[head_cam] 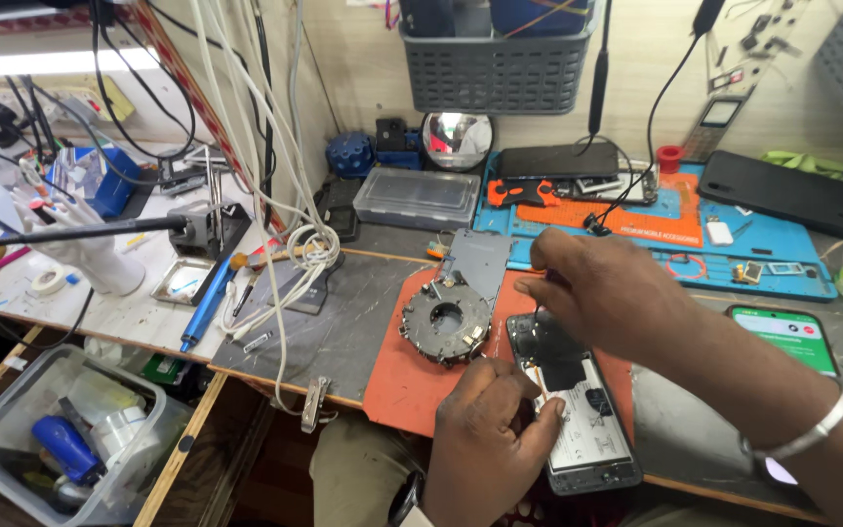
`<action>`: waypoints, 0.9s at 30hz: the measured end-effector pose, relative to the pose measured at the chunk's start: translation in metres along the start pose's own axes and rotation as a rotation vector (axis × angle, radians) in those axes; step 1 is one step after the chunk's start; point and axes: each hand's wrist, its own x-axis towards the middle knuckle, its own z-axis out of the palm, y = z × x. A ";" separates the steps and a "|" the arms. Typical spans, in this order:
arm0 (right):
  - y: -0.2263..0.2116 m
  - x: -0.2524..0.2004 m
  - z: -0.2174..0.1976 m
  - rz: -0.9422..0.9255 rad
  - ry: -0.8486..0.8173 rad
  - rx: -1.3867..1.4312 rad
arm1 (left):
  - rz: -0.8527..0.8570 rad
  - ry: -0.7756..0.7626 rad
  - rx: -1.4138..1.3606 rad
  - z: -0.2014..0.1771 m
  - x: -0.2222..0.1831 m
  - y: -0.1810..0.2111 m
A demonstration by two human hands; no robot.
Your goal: The person uses a purple screwdriver to remove screws from the back of a disassembled smartphone. They then use the screwdriver to pry and lift a small metal bracket from the phone's chassis.
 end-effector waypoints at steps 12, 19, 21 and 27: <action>-0.005 -0.004 0.003 0.154 -0.052 0.131 | -0.035 -0.121 -0.027 -0.004 0.001 -0.001; 0.000 -0.010 0.001 -0.070 0.012 0.232 | 0.085 -0.414 0.067 -0.025 0.002 0.001; 0.000 -0.009 0.002 0.137 -0.050 -0.034 | 0.206 -0.459 0.115 -0.028 0.002 -0.002; -0.003 -0.011 0.004 0.186 -0.149 0.001 | 0.201 -0.505 0.138 -0.027 -0.002 -0.011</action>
